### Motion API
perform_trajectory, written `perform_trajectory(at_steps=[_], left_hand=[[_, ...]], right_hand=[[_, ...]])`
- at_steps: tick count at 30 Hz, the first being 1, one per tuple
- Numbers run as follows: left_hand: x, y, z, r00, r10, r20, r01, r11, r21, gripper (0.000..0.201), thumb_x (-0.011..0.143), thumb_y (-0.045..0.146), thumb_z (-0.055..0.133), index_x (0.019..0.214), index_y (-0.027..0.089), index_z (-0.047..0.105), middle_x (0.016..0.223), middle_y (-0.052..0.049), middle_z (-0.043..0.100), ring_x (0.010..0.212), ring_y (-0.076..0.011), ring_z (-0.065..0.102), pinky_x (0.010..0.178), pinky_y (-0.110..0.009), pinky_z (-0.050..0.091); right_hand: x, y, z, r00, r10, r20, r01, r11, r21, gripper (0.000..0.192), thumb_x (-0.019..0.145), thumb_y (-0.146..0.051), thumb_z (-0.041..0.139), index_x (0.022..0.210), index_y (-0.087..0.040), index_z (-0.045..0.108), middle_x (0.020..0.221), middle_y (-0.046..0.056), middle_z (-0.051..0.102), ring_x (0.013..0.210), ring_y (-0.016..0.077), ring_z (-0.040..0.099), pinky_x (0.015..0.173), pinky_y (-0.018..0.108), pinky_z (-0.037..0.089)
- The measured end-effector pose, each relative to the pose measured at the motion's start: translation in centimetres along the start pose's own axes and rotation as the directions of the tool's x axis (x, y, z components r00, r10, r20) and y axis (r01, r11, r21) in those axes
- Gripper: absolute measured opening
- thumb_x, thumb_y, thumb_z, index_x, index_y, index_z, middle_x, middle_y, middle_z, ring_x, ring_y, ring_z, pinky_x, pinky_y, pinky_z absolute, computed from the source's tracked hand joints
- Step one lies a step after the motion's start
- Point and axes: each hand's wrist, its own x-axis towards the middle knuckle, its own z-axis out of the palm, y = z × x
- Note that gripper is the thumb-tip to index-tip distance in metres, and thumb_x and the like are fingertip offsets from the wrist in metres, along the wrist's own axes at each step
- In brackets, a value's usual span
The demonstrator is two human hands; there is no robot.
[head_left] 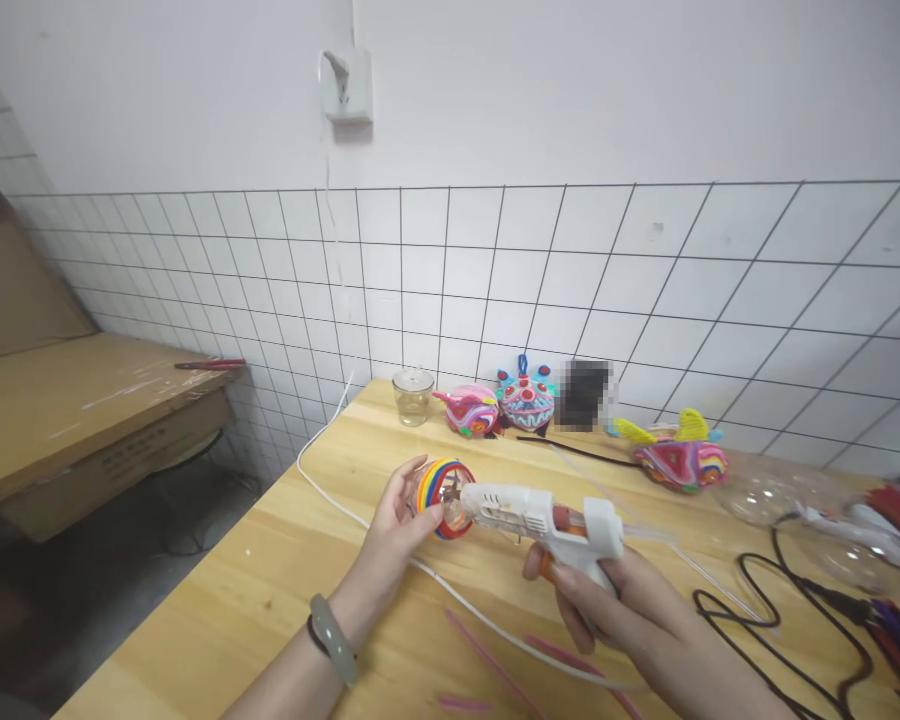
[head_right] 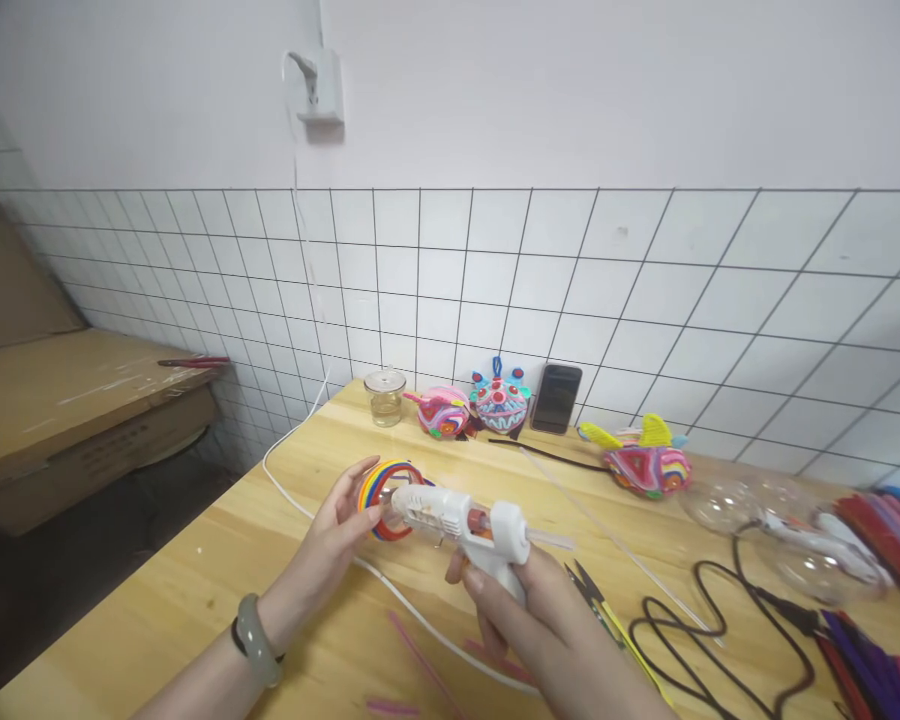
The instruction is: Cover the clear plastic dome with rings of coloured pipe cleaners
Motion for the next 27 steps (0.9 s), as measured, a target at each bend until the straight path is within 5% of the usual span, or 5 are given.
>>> perform_trajectory(at_steps=[6, 12, 27], left_hand=[[-0.11, 0.34, 0.02, 1.000, -0.023, 0.006, 0.023, 1.000, -0.014, 0.060, 0.066, 0.028, 0.079, 0.121, 0.022, 0.054, 0.130, -0.012, 0.060, 0.123, -0.0322, 0.052, 0.105, -0.045, 0.040], [-0.20, 0.34, -0.02, 0.999, -0.030, 0.021, 0.030, 0.999, -0.030, 0.059, 0.067, 0.031, 0.080, 0.121, 0.022, 0.057, 0.128, -0.012, 0.062, 0.122, -0.0325, 0.054, 0.102, -0.046, 0.042], [-0.23, 0.46, 0.02, 0.997, -0.032, 0.070, 0.036, 0.998, -0.057, 0.061, 0.066, 0.032, 0.081, 0.122, 0.022, 0.058, 0.129, -0.013, 0.062, 0.123, -0.0335, 0.052, 0.105, -0.048, 0.038]], right_hand=[[-0.33, -0.13, 0.60, 0.996, 0.069, -0.048, -0.066, 0.996, 0.058, 0.041, 0.087, -0.058, 0.049, 0.072, -0.021, 0.058, 0.070, 0.001, 0.056, 0.061, 0.0151, 0.052, 0.064, 0.027, 0.052], [-0.36, -0.52, 0.50, 0.996, 0.059, -0.064, -0.054, 0.996, 0.067, 0.039, 0.086, -0.058, 0.052, 0.080, -0.020, 0.059, 0.061, -0.004, 0.046, 0.061, 0.0149, 0.051, 0.061, 0.027, 0.051], [-0.39, -0.77, 0.20, 0.999, -0.013, -0.050, 0.015, 0.999, 0.032, 0.048, 0.085, -0.064, 0.049, 0.086, -0.018, 0.063, 0.066, -0.002, 0.048, 0.060, 0.0150, 0.047, 0.057, 0.026, 0.045]])
